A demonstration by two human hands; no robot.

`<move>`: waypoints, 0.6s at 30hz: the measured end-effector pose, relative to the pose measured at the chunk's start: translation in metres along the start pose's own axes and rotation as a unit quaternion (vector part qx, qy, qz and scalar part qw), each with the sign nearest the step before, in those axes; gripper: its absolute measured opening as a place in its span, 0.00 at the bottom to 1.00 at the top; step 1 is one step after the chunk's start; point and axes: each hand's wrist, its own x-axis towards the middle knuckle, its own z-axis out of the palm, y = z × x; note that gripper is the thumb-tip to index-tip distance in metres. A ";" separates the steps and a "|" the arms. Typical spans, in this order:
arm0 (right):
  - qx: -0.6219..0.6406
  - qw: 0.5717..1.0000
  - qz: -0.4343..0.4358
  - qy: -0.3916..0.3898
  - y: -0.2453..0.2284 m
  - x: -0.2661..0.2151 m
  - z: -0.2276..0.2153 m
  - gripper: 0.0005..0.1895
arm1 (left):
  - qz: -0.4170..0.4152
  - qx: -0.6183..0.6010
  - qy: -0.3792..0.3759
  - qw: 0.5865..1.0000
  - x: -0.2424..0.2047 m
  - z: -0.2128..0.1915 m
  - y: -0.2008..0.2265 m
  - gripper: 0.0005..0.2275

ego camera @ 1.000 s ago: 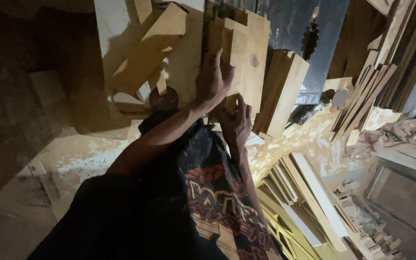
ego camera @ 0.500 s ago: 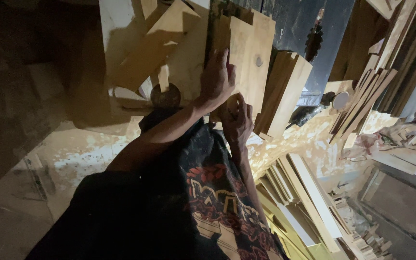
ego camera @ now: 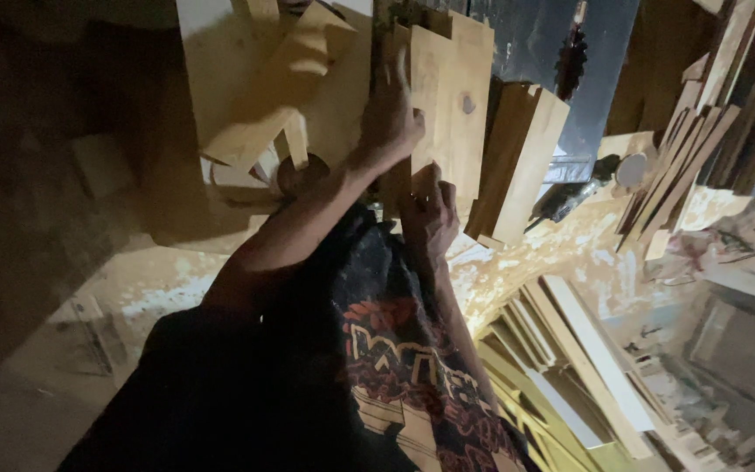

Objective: Organizing and stacking wooden planks on a table saw workbench

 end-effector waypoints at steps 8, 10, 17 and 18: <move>0.031 0.997 0.042 -0.049 0.042 -0.025 0.009 0.27 | 0.015 0.045 -0.155 0.987 0.054 -0.058 0.033 0.45; 0.026 0.999 0.009 -0.019 0.061 -0.043 0.013 0.25 | 0.022 0.051 -0.148 0.987 0.058 -0.047 0.025 0.44; 0.041 0.997 -0.044 0.045 0.088 -0.065 0.031 0.17 | 0.155 0.088 -0.074 0.981 0.069 -0.025 -0.005 0.43; 0.043 0.997 -0.034 0.047 0.085 -0.066 0.030 0.17 | 0.159 0.091 -0.082 0.980 0.067 -0.030 -0.004 0.43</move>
